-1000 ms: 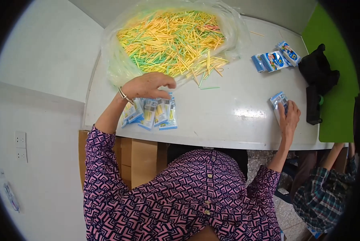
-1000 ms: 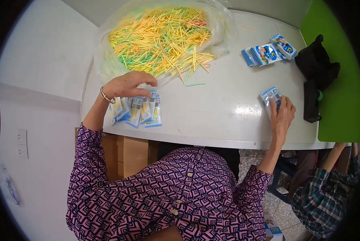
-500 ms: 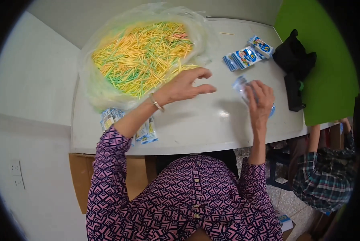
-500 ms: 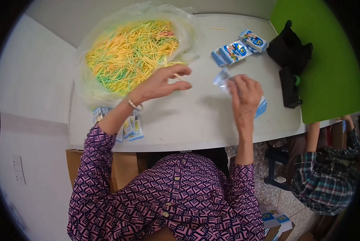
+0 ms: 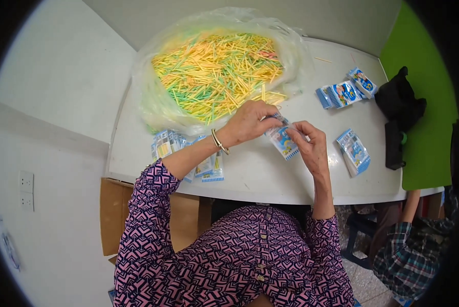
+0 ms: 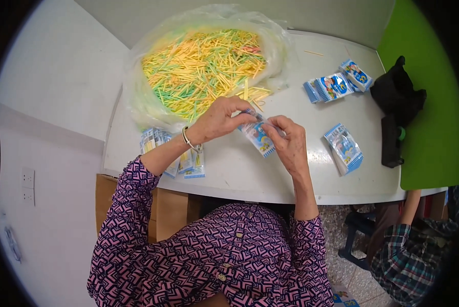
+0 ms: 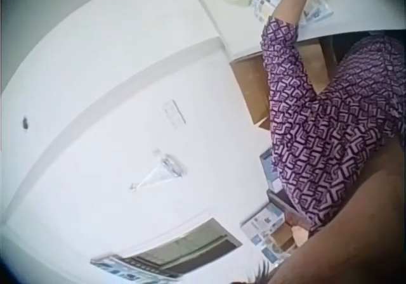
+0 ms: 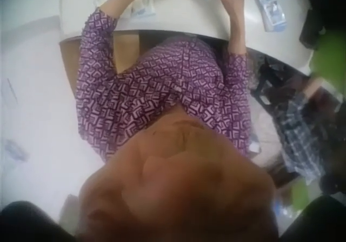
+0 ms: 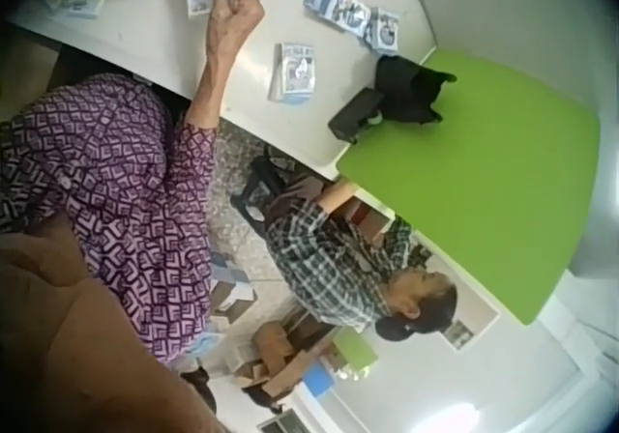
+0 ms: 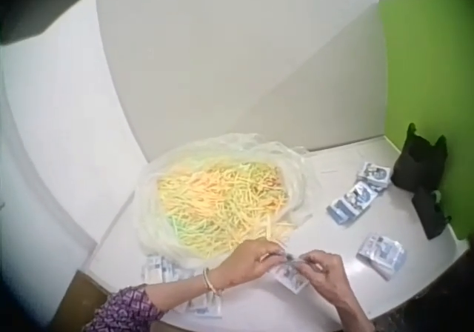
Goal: Filling small blue packets with shredded yellow and green paper materials.
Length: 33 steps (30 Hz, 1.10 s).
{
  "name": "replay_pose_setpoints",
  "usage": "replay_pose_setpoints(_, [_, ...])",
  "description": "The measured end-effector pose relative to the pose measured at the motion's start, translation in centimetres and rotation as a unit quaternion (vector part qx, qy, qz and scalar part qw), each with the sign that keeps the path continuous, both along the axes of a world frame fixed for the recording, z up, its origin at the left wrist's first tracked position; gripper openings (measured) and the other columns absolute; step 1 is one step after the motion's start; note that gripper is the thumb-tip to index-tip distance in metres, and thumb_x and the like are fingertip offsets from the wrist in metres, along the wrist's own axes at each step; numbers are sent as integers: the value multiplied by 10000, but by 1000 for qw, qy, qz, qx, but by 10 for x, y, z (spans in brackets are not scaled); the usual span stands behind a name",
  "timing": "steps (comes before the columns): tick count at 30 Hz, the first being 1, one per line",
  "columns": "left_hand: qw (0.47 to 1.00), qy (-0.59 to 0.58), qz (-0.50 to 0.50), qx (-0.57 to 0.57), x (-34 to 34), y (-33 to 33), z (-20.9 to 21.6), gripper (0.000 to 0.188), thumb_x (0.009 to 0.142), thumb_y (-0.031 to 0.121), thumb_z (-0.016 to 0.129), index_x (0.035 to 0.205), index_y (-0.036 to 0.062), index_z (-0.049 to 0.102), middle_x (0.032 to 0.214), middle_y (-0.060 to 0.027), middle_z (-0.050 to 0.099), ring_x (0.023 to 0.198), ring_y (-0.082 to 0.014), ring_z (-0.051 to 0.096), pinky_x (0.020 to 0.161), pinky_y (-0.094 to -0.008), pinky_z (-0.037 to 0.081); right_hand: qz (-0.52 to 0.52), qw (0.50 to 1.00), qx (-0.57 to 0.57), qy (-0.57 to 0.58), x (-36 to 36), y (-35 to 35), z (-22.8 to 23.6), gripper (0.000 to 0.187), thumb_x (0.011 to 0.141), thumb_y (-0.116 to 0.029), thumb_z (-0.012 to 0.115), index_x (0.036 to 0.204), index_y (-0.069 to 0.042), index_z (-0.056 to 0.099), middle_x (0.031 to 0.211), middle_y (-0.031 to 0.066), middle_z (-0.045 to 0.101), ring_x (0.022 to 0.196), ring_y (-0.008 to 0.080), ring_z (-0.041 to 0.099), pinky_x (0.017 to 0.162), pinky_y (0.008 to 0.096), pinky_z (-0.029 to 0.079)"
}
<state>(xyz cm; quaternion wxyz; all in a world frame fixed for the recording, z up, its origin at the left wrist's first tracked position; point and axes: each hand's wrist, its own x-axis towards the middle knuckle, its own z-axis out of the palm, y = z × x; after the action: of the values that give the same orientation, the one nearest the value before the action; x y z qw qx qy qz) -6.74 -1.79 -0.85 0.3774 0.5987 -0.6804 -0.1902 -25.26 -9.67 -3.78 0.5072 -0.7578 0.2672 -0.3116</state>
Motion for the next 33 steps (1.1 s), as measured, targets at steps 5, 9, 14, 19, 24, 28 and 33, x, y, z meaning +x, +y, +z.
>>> replay_pose_setpoints(5, [993, -108, 28, -35, 14, 14, -7, 136, 813, 183, 604, 817, 58, 656, 706, -109, 589, 695, -285, 549, 620, -360, 427, 49, 991, 121, -19, 16, 11, -9, 181, 839, -140, 625, 850, 39, 643, 652, 8, 574, 609, 43, 470, 535, 209, 385])
replay_pose_setpoints(9, [988, -153, 30, -5, 26, 22, -7, 159, 829, 210, 587, 813, 67, 655, 700, -101, 583, 701, -275, 550, 642, -362, 429, 76, 985, 154, -30, 27, 19, -13, 195, 856, -152, 609, 842, 39, 642, 623, -13, 533, 588, 39, 446, 517, 208, 358])
replay_pose_setpoints(14, [980, -191, 56, 22, 72, 19, 7, 164, 825, 226, 597, 865, 73, 642, 845, -98, 619, 820, -253, 567, 730, -355, 441, 77, 989, 124, -17, 35, 23, -18, 194, 866, -155, 601, 839, 34, 633, 634, -29, 521, 600, 35, 429, 536, 202, 346])
replay_pose_setpoints(19, [836, -516, 184, 31, 175, 8, 20, 228, 814, 200, 560, 987, 57, 599, 1092, -124, 563, 1024, -297, 511, 886, -429, 393, 74, 985, 152, -15, 41, 22, -47, 193, 875, -162, 595, 830, 24, 626, 643, -43, 515, 614, 24, 425, 547, 190, 338])
replay_pose_setpoints(24, [757, -626, 135, 128, 189, -24, 1, 316, 784, 151, 526, 1082, 55, 564, 1262, -186, 445, 1159, -352, 416, 997, -527, 287, 55, 986, 156, -6, 38, 17, -53, 194, 864, -156, 596, 809, 29, 612, 599, -13, 494, 578, 48, 413, 506, 225, 340])
replay_pose_setpoints(28, [730, -649, 195, 90, 229, -47, -44, 430, 765, 158, 502, 1160, -10, 525, 1324, -207, 407, 1290, -354, 299, 1071, -557, 165, 55, 998, 41, -16, 37, 16, -51, 214, 866, -194, 581, 819, 12, 614, 624, 68, 539, 600, 95, 456, 534, 290, 395])
replay_pose_setpoints(33, [731, -620, 110, 265, 244, -62, -42, 507, 798, 116, 462, 1277, -45, 417, 1362, -230, 369, 1293, -356, 305, 1072, -528, 174, 43, 995, -10, -89, 49, 13, -80, 240, 858, -237, 571, 764, -16, 571, 617, 146, 532, 525, 185, 484, 525, 325, 411])
